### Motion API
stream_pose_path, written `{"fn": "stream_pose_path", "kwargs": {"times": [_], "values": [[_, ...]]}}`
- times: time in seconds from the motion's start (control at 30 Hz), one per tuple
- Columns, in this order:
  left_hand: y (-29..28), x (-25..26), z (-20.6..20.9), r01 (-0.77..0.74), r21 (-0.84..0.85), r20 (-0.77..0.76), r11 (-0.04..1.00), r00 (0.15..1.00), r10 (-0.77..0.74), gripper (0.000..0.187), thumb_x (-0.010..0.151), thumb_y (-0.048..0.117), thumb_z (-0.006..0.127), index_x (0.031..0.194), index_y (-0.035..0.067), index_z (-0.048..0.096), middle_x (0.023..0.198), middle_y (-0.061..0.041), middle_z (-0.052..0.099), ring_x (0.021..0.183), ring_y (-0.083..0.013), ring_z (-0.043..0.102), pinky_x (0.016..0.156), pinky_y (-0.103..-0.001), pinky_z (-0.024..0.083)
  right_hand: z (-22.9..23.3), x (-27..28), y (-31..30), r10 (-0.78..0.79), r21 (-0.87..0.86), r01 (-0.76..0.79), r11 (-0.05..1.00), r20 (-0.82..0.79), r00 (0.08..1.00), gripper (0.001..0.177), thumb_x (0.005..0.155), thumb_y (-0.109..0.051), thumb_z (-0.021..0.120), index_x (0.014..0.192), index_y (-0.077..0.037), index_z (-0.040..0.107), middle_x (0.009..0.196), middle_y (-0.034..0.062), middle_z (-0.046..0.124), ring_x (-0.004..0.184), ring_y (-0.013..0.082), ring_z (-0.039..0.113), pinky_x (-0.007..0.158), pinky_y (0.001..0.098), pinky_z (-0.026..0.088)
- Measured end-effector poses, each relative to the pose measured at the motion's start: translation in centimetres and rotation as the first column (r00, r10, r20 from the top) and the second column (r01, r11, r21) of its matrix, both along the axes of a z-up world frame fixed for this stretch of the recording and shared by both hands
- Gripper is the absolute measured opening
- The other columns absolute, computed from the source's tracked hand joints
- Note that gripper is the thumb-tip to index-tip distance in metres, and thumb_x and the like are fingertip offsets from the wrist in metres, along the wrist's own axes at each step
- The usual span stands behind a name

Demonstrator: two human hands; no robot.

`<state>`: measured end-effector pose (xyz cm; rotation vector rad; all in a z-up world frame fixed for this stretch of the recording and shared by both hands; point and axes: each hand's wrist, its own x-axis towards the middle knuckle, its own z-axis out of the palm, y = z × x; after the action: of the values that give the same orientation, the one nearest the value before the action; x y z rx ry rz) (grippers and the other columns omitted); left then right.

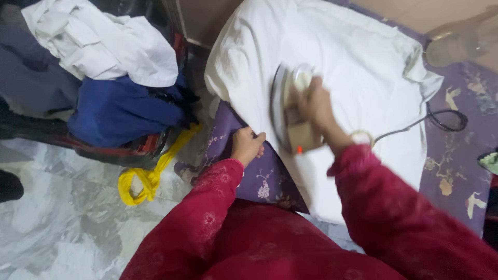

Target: The person irons a white shirt on a floral-patterned ironing board. They repeatedly smooth the fabric with their hands, reposition the shirt, and use a steam iron to press different sections of the garment.

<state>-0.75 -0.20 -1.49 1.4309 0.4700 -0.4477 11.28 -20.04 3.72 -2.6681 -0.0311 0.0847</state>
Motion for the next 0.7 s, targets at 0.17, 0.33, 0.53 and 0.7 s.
{"fn": "stream_pose_path", "kwargs": {"times": [0.17,0.33,0.53,0.7], "values": [[0.5,-1.4,-0.9,-0.041,0.166,0.050,0.985,0.998,0.033,0.019,0.090,0.011,0.068,0.081,-0.005,0.071,0.057,-0.011,0.067,0.045,-0.0154,0.065,0.043,-0.029,0.051,3.0,-10.9,1.9,-0.001,0.079,0.017,0.997,-0.187,0.982,0.046,0.095,-0.032,0.069,0.112,0.003,0.044,0.074,0.0247,0.068,0.068,0.0433,0.070,0.059,0.0496,0.054],[2.0,-3.2,-1.8,-0.143,0.190,0.063,0.971,0.989,0.133,0.014,0.089,0.010,0.067,0.084,-0.002,0.071,0.058,-0.009,0.068,0.048,-0.0156,0.065,0.046,-0.031,0.051,2.8,-10.4,2.3,0.073,0.061,-0.065,0.996,-0.128,0.989,0.045,0.094,-0.029,0.072,0.112,0.003,0.045,0.079,0.0273,0.069,0.073,0.0468,0.069,0.063,0.0509,0.054],[2.0,-5.6,-1.4,-0.157,0.287,0.136,0.945,0.983,0.122,0.014,0.090,0.012,0.065,0.091,0.000,0.072,0.062,-0.009,0.071,0.051,-0.0148,0.068,0.050,-0.031,0.054,0.8,0.9,2.0,0.251,0.057,-0.253,0.966,0.035,0.967,0.049,0.093,-0.034,0.077,0.116,0.002,0.052,0.092,0.0314,0.070,0.087,0.0499,0.070,0.071,0.0513,0.056],[0.4,-6.0,-0.3,-0.102,0.286,0.051,0.953,0.995,0.092,0.016,0.094,0.014,0.063,0.095,0.002,0.074,0.066,-0.010,0.073,0.052,-0.0174,0.067,0.051,-0.033,0.054,1.8,7.3,2.7,0.326,0.054,-0.326,0.944,-0.001,0.945,0.053,0.093,-0.035,0.076,0.115,0.005,0.050,0.098,0.0320,0.070,0.089,0.0467,0.072,0.076,0.0488,0.058]]}}
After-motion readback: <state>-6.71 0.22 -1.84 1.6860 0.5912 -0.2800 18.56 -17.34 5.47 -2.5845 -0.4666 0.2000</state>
